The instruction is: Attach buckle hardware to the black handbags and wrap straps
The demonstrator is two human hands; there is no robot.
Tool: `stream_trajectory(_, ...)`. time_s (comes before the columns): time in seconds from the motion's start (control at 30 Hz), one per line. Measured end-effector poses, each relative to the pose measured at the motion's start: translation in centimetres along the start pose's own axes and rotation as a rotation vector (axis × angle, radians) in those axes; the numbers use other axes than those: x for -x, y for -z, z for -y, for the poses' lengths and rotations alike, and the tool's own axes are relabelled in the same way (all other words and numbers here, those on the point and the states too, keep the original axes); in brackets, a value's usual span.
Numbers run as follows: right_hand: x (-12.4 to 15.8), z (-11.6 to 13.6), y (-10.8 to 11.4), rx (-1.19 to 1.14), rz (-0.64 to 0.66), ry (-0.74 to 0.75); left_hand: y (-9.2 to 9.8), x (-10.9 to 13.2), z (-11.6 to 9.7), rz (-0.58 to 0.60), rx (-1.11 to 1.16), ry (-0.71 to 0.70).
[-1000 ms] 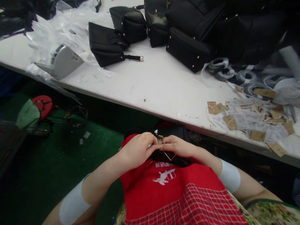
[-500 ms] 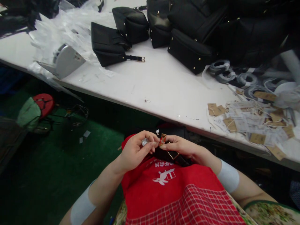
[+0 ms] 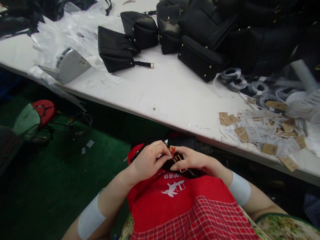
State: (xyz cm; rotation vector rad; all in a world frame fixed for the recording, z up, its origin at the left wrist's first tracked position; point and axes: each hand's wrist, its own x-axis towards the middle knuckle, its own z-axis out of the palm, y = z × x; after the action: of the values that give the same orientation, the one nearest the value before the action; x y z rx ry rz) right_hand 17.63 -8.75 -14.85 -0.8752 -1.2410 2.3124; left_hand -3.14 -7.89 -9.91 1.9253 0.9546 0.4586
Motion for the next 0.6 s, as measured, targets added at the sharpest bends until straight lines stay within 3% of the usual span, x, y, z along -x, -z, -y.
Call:
stream_trajectory(0.17, 0.3, 0.4, 0.2, -0.086, -0.02, -0.072, 1.1, 1.1, 0.5, 0.088, 0.211, 0.048)
stream_trajectory(0.37, -0.1, 0.1, 0.3, 0.043, -0.044, 0.009, -0.1, 2.0, 1.3, 0.034, 0.467, 0.169)
stream_trajectory(0.6, -0.1, -0.6, 0.5, 0.025, -0.076, 0.031, 0.5, 2.5, 1.6, 0.033, 0.495, 0.279)
